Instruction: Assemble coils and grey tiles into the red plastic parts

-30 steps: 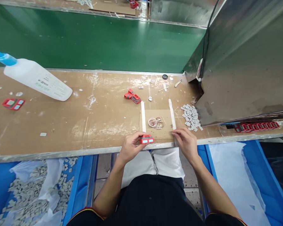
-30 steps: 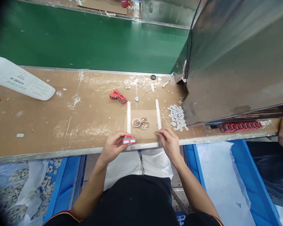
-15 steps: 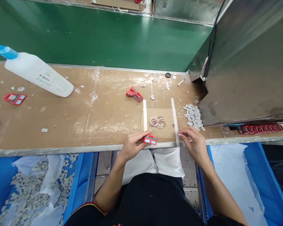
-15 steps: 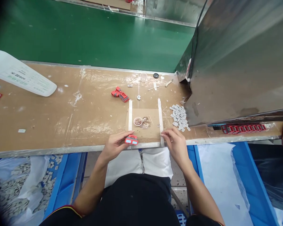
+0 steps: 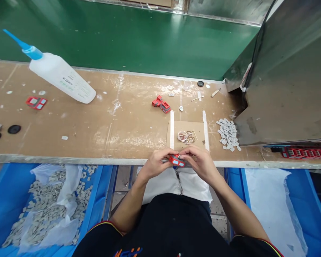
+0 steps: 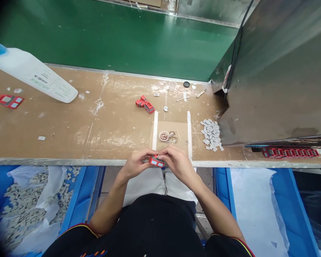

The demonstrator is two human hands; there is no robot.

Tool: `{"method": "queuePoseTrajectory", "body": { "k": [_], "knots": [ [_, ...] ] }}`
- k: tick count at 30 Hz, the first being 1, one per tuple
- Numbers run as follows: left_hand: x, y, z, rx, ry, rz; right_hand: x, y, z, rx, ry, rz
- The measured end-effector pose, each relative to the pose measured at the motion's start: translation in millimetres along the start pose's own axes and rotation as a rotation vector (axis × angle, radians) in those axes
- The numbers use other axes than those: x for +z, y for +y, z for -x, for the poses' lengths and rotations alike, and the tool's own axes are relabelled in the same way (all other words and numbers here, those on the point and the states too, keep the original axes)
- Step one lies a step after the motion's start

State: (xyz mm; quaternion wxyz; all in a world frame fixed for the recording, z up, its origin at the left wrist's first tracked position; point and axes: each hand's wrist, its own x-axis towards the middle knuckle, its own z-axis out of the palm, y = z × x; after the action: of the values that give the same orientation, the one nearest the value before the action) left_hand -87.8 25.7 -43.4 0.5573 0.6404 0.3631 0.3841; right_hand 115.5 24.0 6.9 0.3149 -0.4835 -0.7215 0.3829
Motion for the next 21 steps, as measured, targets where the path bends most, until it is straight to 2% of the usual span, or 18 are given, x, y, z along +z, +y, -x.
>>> {"method": "queuePoseTrajectory", "body": {
  "k": [5,8,13,18,21],
  "knots": [
    [0.8,0,1,0.042,0.006,-0.14,5,-5,6,-0.04,0.041,0.129],
    [1.6,0,2,0.042,0.0,-0.199,6,-7,12,-0.022,0.015,0.161],
    [1.5,1,2,0.033,-0.031,-0.208,11,1,22,0.002,0.003,-0.033],
    [1.2,2,-1,0.099,0.014,-0.15,28,9,31,0.116,0.125,-0.314],
    [-0.8,3,-3,0.169,0.043,-0.112,35,7,34,0.191,0.139,-0.381]
  ]
}}
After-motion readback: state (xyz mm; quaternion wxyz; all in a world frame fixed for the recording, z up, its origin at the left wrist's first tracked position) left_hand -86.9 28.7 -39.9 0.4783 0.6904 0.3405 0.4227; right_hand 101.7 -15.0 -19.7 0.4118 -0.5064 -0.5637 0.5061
